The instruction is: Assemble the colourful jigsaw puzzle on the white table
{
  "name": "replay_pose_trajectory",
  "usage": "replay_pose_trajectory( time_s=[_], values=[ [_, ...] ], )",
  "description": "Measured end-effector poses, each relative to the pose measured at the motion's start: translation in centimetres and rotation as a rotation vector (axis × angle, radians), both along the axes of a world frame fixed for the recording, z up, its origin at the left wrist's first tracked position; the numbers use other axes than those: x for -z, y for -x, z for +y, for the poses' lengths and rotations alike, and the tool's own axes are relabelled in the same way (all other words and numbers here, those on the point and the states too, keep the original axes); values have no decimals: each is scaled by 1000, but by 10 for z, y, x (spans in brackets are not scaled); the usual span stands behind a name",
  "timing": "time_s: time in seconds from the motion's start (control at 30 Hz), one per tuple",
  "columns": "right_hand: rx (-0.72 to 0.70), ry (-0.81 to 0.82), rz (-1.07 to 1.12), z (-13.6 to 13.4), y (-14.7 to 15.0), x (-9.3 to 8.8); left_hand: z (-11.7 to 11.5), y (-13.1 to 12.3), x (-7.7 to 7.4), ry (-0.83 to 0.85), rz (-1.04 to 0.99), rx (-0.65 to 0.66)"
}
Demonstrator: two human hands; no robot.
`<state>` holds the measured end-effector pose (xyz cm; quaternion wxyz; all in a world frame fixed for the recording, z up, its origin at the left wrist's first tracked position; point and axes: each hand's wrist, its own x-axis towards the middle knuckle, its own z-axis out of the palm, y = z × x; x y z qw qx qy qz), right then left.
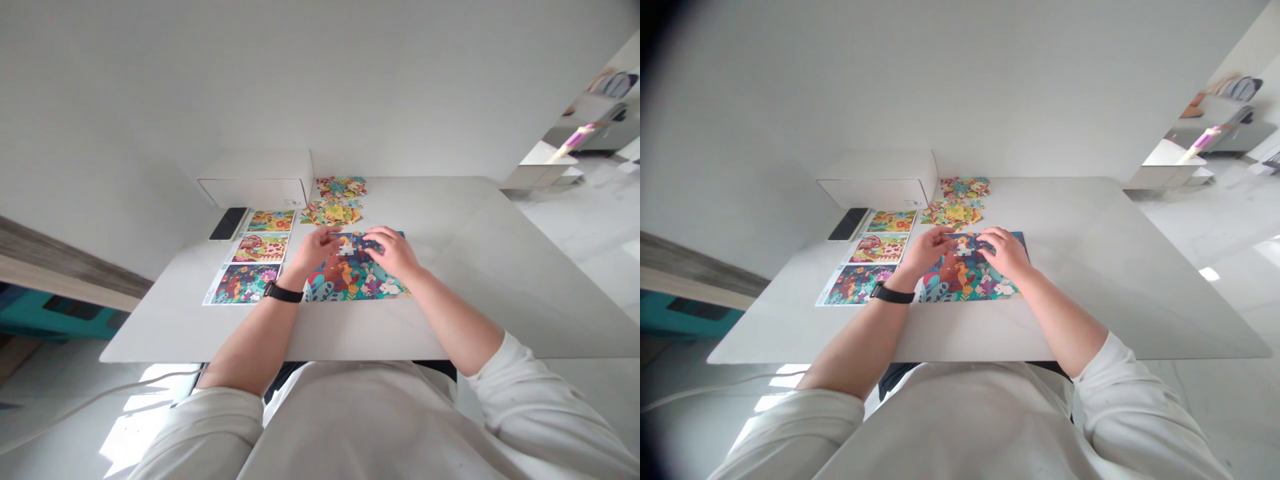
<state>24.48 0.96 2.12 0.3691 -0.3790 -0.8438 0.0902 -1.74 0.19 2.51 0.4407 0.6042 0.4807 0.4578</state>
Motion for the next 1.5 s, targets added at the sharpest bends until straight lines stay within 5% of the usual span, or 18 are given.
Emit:
replay_pose_trajectory(
  time_s=[0.17,0.3,0.4,0.77,1.5],
  values=[
    [7,41,-14,10,-4,-11,13,31,-1,-144,215,-184],
    [-52,77,-126,25,4,-19,6,38,0,-362,674,-78],
    [-77,121,-205,35,15,-15,1,35,3,-446,826,17],
    [-132,102,-198,45,29,29,1,28,17,-413,973,150],
    [-116,64,-296,40,34,28,-3,24,21,-254,1047,141]
  ],
)
